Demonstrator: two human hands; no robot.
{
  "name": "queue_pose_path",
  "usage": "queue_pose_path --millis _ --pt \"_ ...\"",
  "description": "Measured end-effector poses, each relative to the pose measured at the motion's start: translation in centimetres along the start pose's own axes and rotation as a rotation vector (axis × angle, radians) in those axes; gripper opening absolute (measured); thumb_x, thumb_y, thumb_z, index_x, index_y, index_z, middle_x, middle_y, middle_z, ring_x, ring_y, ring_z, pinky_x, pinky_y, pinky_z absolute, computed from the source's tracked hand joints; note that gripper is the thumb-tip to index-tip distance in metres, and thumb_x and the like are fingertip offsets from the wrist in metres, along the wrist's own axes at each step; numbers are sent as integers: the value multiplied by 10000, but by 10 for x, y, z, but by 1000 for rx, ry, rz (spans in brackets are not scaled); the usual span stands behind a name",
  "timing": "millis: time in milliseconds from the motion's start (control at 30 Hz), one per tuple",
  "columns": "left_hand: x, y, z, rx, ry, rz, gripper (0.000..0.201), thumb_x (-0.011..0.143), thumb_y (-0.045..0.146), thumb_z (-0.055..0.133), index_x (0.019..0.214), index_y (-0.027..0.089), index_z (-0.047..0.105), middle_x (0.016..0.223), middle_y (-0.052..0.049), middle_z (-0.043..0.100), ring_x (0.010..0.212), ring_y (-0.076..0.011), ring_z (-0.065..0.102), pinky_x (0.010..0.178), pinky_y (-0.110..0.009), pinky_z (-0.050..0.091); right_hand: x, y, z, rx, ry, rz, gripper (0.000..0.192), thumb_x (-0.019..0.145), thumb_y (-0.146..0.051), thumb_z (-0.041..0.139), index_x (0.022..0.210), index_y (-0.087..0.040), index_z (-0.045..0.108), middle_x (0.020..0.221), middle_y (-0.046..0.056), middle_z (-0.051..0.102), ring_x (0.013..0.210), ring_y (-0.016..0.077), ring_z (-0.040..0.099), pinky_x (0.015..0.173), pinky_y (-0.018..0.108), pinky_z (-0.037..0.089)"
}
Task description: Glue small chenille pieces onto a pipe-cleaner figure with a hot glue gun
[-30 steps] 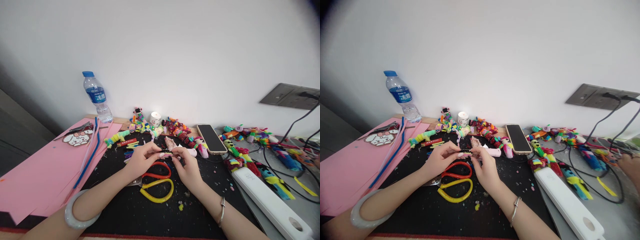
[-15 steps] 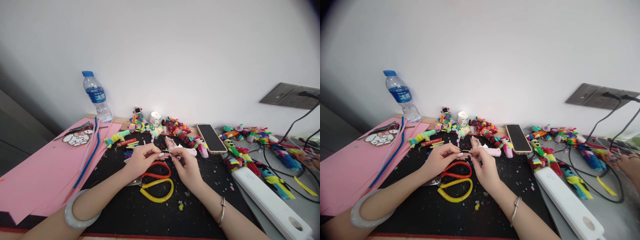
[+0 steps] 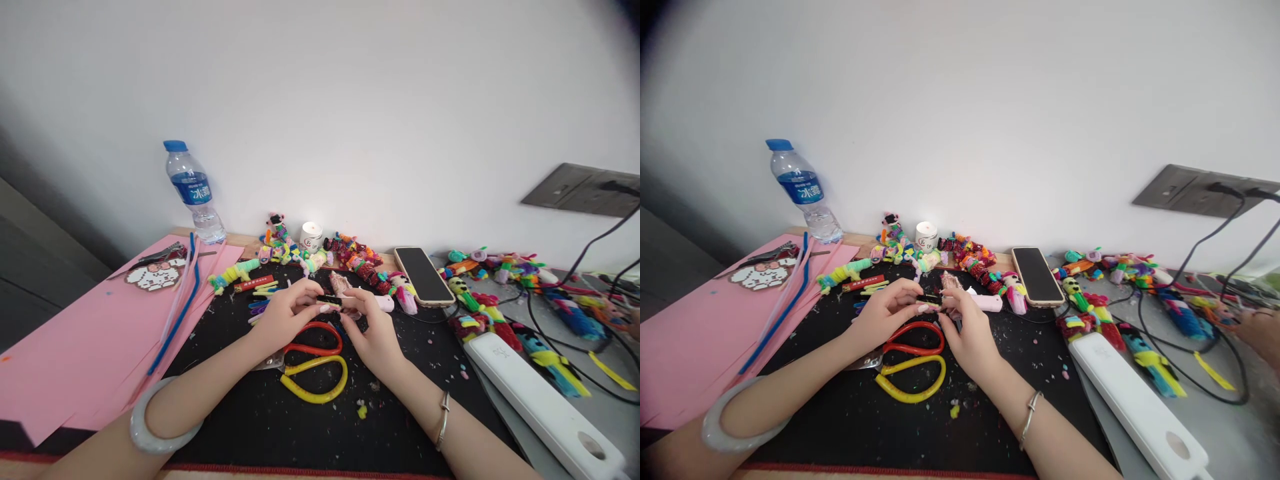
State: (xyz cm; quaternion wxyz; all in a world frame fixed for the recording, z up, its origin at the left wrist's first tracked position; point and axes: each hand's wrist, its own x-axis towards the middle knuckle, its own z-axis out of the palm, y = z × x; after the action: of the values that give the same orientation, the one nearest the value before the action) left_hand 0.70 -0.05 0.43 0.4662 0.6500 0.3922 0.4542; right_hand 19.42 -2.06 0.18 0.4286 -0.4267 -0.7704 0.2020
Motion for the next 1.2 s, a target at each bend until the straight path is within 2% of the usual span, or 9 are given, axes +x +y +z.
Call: queue_pose_path --millis 100,200,300,433,633,833,1033,1200 --pt "3 -3 -2 0 67 4 160 808 247 603 942 209 524 856 3 608 851 -164 660 795 -290 516 2 2 -4 -118 37 -23 342 865 -143 464 1195 -209 408 1013 70 650 939 190 615 813 332 496" --pt "5 -5 -4 -21 128 9 153 798 209 589 933 211 517 895 5 580 861 -155 651 783 -279 517 5 5 -10 -439 105 2 338 841 -72 395 1149 -176 486 1068 106 622 1010 246 555 870 408 440" --pt "6 -7 -5 -21 161 5 162 781 182 581 930 209 525 939 1 568 853 -142 637 762 -266 519 8 10 -14 -767 49 133 424 805 -10 380 1174 -164 521 1188 126 583 1067 297 506 873 454 398" --pt "8 -9 -6 -39 195 2 178 760 187 600 921 203 525 972 -8 572 838 -133 627 783 -274 509 9 19 -16 -924 -99 240 495 772 19 392 1206 -180 526 1231 134 540 1042 282 511 847 423 392" --pt "9 -9 -6 -98 215 -28 240 730 219 661 924 202 520 959 -5 578 865 -140 621 813 -280 502 10 22 -16 -906 -159 281 486 725 -43 450 1189 -165 529 1091 124 573 1016 289 494 836 409 353" --pt "8 -11 -8 -98 193 -30 167 787 270 598 925 197 538 984 -27 591 903 -174 626 821 -321 507 13 20 -19 -838 -172 250 453 724 -142 529 1168 -231 550 992 84 600 954 274 531 794 389 311" --pt "10 -12 -9 -18 279 -17 158 765 233 605 904 205 535 1046 -35 607 945 -173 627 864 -326 490 16 26 -23 -703 -29 215 237 796 -233 571 1024 -244 634 918 52 658 888 237 594 770 358 294" --pt "11 -10 -10 -15 323 -37 247 743 204 616 977 197 538 1084 -66 629 977 -186 633 893 -350 491 17 31 -21 -437 93 104 179 796 -276 602 953 -209 656 900 48 683 813 202 616 727 315 372"
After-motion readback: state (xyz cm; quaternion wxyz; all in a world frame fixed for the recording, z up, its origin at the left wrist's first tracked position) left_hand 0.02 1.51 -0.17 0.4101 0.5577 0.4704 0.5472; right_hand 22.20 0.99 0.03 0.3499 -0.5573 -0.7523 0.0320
